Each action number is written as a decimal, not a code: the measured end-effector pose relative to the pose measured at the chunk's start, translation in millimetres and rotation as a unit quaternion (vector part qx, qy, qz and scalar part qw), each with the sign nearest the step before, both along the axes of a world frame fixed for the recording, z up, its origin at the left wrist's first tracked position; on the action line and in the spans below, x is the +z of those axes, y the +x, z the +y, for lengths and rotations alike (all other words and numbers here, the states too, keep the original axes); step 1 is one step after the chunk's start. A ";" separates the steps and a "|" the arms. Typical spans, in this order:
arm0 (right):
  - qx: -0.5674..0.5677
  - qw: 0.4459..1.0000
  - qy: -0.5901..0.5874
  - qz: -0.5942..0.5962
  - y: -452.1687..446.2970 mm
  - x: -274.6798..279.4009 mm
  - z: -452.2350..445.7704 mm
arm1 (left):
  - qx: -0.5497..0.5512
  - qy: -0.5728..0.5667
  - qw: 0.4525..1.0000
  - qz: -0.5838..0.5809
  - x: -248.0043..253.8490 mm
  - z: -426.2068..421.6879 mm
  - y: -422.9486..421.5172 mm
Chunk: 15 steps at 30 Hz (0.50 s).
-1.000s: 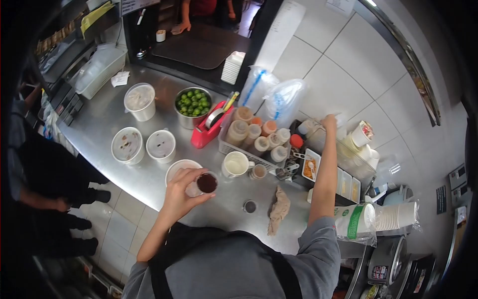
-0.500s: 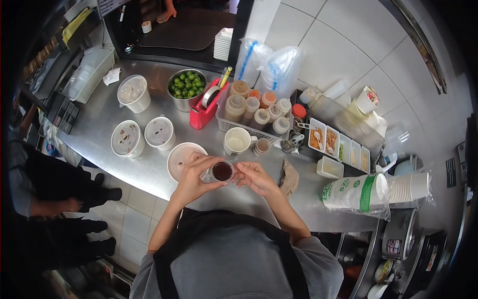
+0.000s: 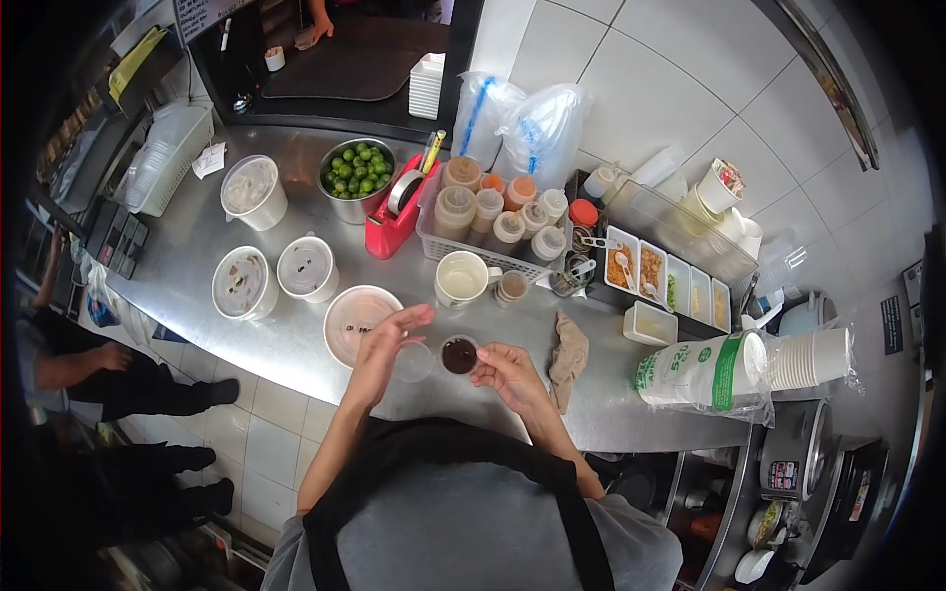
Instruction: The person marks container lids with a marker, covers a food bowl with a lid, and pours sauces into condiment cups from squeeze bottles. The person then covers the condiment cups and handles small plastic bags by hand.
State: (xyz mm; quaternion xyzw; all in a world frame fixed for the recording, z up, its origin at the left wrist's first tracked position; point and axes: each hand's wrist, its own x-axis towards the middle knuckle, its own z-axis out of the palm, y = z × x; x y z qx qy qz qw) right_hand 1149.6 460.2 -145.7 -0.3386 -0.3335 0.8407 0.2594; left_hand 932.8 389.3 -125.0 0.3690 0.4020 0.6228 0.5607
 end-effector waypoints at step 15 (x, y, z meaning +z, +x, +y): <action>-0.033 0.999 0.007 -0.021 5.8 -14.1 -14.7 | -0.124 -0.190 0.958 -0.175 -56.3 -19.7 28.7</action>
